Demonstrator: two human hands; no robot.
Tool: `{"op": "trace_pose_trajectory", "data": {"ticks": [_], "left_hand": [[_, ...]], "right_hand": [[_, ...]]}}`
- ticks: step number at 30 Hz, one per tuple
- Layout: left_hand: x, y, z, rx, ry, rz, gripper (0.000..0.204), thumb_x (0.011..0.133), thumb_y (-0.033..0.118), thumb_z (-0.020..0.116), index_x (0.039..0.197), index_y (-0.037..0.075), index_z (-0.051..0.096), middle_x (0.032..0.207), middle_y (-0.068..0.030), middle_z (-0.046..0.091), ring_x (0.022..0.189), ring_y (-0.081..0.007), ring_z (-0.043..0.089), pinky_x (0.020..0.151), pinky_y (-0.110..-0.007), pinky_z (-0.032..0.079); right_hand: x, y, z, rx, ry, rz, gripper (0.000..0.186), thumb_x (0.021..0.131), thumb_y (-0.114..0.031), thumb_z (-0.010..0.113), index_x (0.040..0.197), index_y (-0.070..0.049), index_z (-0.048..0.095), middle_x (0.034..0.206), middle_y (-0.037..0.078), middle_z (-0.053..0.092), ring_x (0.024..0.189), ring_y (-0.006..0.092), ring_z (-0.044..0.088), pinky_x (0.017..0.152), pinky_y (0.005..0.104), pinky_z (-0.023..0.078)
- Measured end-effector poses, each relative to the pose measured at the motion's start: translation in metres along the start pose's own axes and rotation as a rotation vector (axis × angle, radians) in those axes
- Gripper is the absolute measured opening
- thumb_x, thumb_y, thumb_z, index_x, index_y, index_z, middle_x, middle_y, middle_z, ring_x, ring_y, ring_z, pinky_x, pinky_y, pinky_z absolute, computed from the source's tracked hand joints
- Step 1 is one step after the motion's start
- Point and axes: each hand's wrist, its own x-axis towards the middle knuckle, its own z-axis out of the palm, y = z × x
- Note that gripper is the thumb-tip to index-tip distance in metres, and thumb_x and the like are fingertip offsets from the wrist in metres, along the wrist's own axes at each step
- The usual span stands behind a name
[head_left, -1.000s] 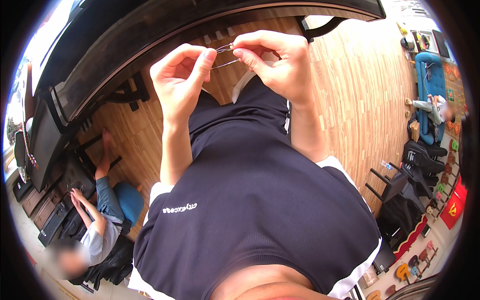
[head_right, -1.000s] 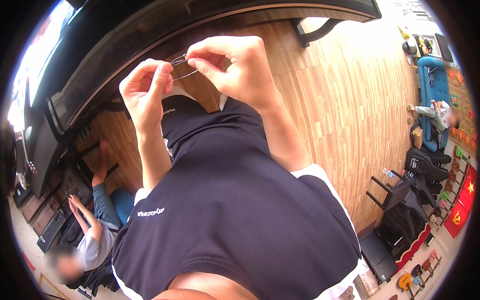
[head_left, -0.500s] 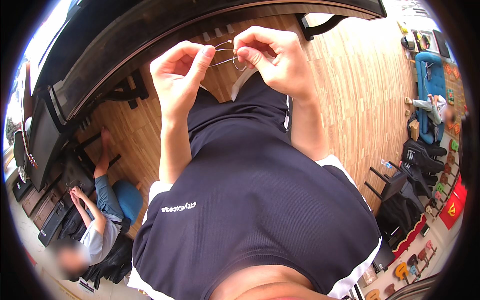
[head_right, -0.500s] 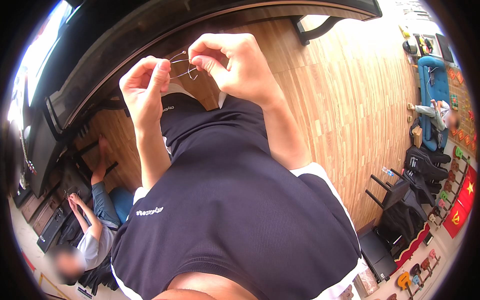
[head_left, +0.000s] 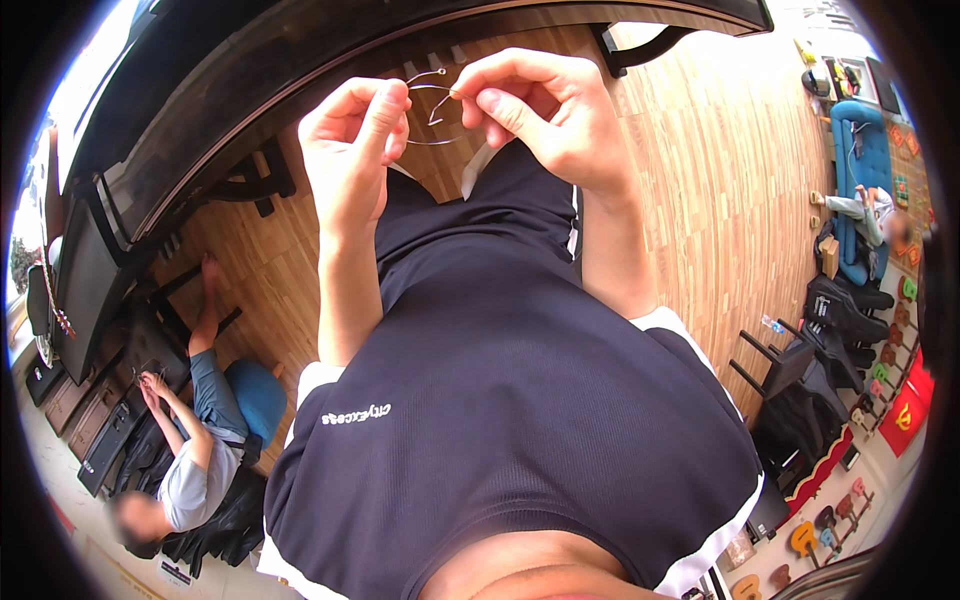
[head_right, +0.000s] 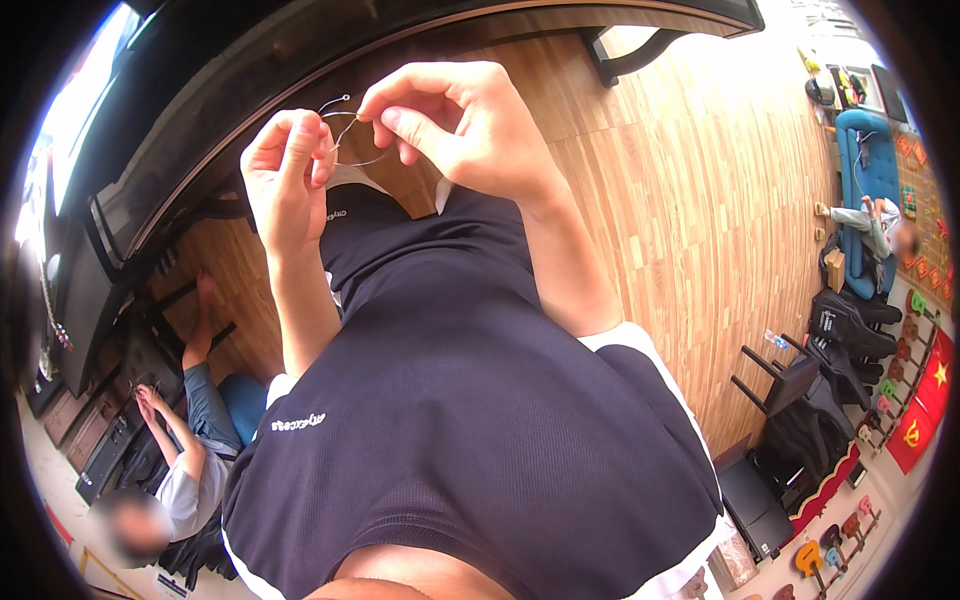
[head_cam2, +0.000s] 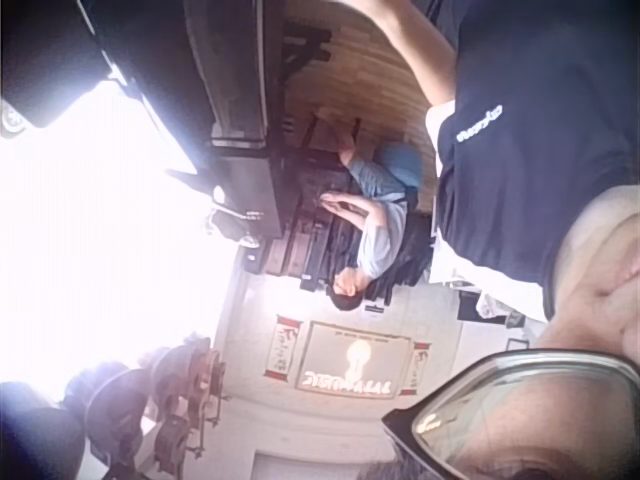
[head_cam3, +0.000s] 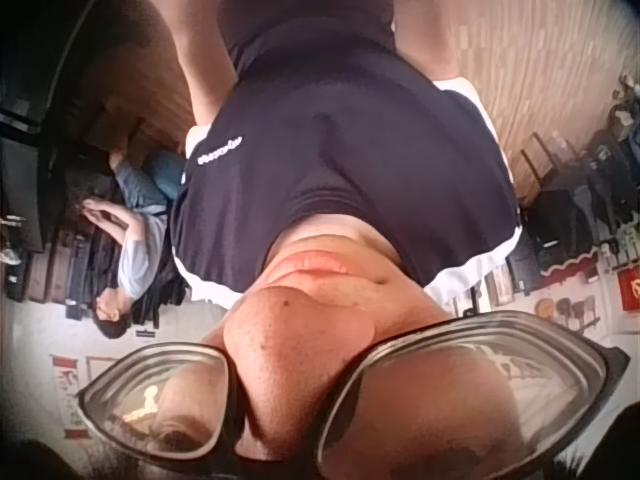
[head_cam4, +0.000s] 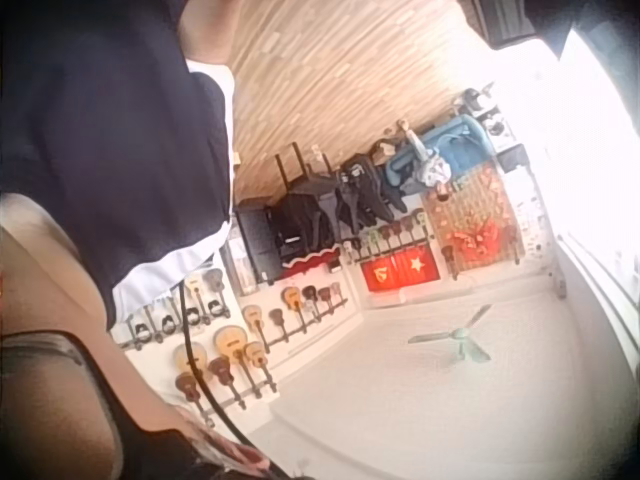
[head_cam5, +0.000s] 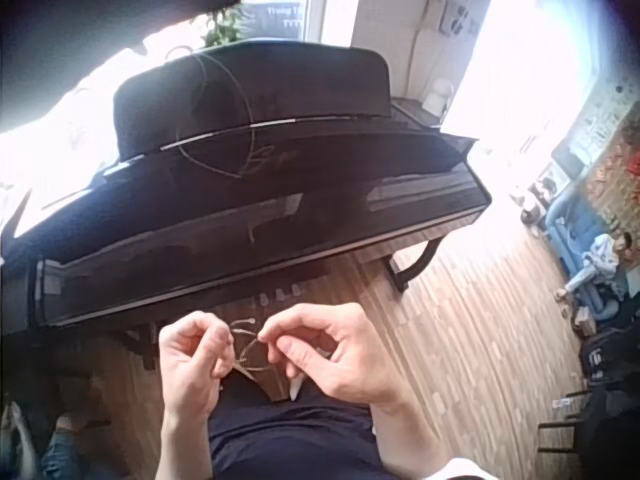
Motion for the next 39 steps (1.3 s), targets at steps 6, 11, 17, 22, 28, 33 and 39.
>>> {"op": "trace_pose_trajectory", "data": {"ticks": [6, 11, 17, 22, 28, 33, 39], "left_hand": [[0.0, 0.001, 0.003, 0.021, 0.047, 0.005, 0.012, 0.092, 0.009, 0.069, 0.086, -0.002, 0.067, 0.067, -0.0008, 0.059, 0.051, -0.003, 0.044, 0.046, -0.018, 0.03], [-0.002, 0.0, 0.006, 0.049, 0.074, 0.003, 0.012, 0.091, 0.009, 0.07, 0.086, -0.001, 0.068, 0.065, 0.0004, 0.058, 0.048, -0.0021, 0.043, 0.045, -0.017, 0.029], [-0.002, 0.0, 0.008, 0.101, 0.077, -0.011, 0.011, 0.091, 0.009, 0.07, 0.086, -0.001, 0.068, 0.062, 0.0017, 0.057, 0.048, -0.0012, 0.042, 0.044, -0.017, 0.028], [-0.002, 0.001, 0.008, 0.097, 0.084, -0.006, 0.011, 0.091, 0.008, 0.07, 0.086, -0.001, 0.068, 0.061, 0.002, 0.056, 0.047, -0.0009, 0.041, 0.043, -0.017, 0.027], [-0.002, -0.001, 0.009, 0.083, 0.069, -0.015, 0.011, 0.091, 0.008, 0.07, 0.086, -0.001, 0.068, 0.061, 0.0022, 0.055, 0.046, -0.0009, 0.041, 0.043, -0.017, 0.027], [-0.003, 0.0, 0.011, 0.059, 0.091, -0.021, 0.011, 0.091, 0.007, 0.069, 0.085, -0.001, 0.068, 0.061, 0.0018, 0.056, 0.046, -0.001, 0.041, 0.042, -0.017, 0.027], [-0.004, 0.001, 0.011, 0.075, 0.068, 0.002, 0.01, 0.091, 0.007, 0.07, 0.083, 0.0, 0.067, 0.061, 0.0027, 0.055, 0.047, -0.0008, 0.041, 0.044, -0.017, 0.027]], "right_hand": [[0.001, 0.005, 0.008, -0.133, 0.106, -0.092, 0.021, 0.085, 0.004, 0.069, 0.104, -0.003, 0.07, 0.078, 0.001, 0.065, 0.063, 0.0037, 0.058, 0.058, 0.0178, 0.047], [0.004, 0.005, 0.015, -0.416, 0.126, -0.296, 0.031, 0.079, 0.006, 0.072, 0.107, -0.008, 0.071, 0.077, -0.001, 0.063, 0.058, 0.0028, 0.055, 0.052, 0.0181, 0.043], [0.009, 0.015, 0.015, -0.476, 0.144, -0.426, 0.016, 0.079, 0.004, 0.073, 0.091, -0.007, 0.075, 0.081, 0.003, 0.067, 0.06, 0.0058, 0.059, 0.05, 0.02, 0.045], [0.01, 0.016, 0.016, -0.284, 0.253, -0.374, 0.01, 0.078, 0.002, 0.074, 0.086, -0.005, 0.074, 0.087, 0.004, 0.071, 0.06, 0.0081, 0.063, 0.049, 0.0204, 0.048], [0.008, 0.02, 0.009, -0.083, 0.233, -0.352, 0.007, 0.084, 0.005, 0.07, 0.087, -0.001, 0.072, 0.098, 0.008, 0.069, 0.069, 0.0062, 0.061, 0.055, 0.0182, 0.049], [0.009, 0.028, 0.005, 0.168, 0.216, -0.334, 0.011, 0.082, 0.006, 0.071, 0.089, -0.002, 0.072, 0.099, 0.006, 0.066, 0.071, 0.0085, 0.063, 0.059, 0.019, 0.049], [0.009, 0.038, 0.002, 0.484, 0.189, -0.171, 0.005, 0.088, -0.003, 0.071, 0.093, -0.003, 0.071, 0.09, 0.005, 0.068, 0.075, 0.0091, 0.062, 0.058, 0.021, 0.046]]}}
